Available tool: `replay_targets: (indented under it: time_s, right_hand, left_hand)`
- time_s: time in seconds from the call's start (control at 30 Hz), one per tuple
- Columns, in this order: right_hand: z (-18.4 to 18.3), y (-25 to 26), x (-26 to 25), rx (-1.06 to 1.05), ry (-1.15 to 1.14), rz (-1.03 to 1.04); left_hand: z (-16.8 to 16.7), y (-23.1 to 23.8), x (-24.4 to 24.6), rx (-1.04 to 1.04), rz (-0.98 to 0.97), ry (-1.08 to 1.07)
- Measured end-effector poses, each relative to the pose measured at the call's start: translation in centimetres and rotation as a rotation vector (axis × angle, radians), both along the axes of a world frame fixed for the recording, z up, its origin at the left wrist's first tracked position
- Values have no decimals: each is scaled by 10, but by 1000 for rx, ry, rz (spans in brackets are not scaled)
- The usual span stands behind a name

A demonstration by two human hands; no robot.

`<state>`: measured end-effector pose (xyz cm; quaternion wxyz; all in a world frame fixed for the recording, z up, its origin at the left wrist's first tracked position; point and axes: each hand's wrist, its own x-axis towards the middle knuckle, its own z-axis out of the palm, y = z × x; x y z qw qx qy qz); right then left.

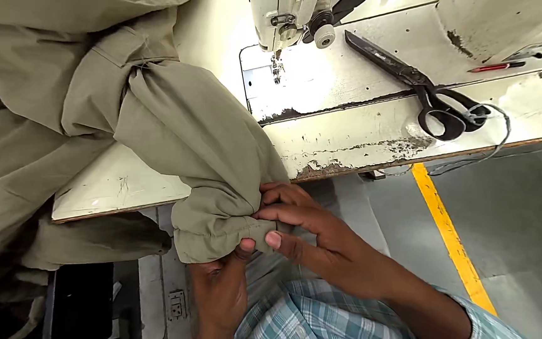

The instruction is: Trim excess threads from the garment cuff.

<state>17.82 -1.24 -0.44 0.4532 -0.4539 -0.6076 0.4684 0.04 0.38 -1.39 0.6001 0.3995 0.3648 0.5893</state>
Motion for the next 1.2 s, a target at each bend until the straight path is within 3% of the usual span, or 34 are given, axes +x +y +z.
replay_targets:
  time_s: [0.1,0.17,0.27,0.4,0.63,0.8,0.87,0.93,1.07,1.2]
  right_hand:
    - [3,6,32,45,-5,56]
    - [11,17,73,147,-150,-101]
    - [21,41,146,207,-649,-505]
    - [11,76,201,-68,-1072,-587]
    - [-3,93,216,-166,-1116,-643]
    - [9,91,220,-189,-1187,-526]
    - [15,73,226,-182,-1050,-500]
    - [12,41,224,-112,-770,-526]
    - [-3,-14,154,-219,205,-574]
    - [-30,-39,88,-242,500,-417]
  left_hand:
    - [4,1,3,30,0,27]
    - [5,1,0,28,-17,17]
    - [1,-1,-7,27,-59,20]
    - [-4,-3,-7,42,-79,22]
    - [-3,-5,-11,62,-127,26]
    - [0,-10,-5,93,-144,16]
    - [2,-12,-4,90,-149,16]
    - [4,-14,-6,67,-164,26]
    - [6,-15,-8,50,-186,57]
    - [11,-15,-2,64,-168,126]
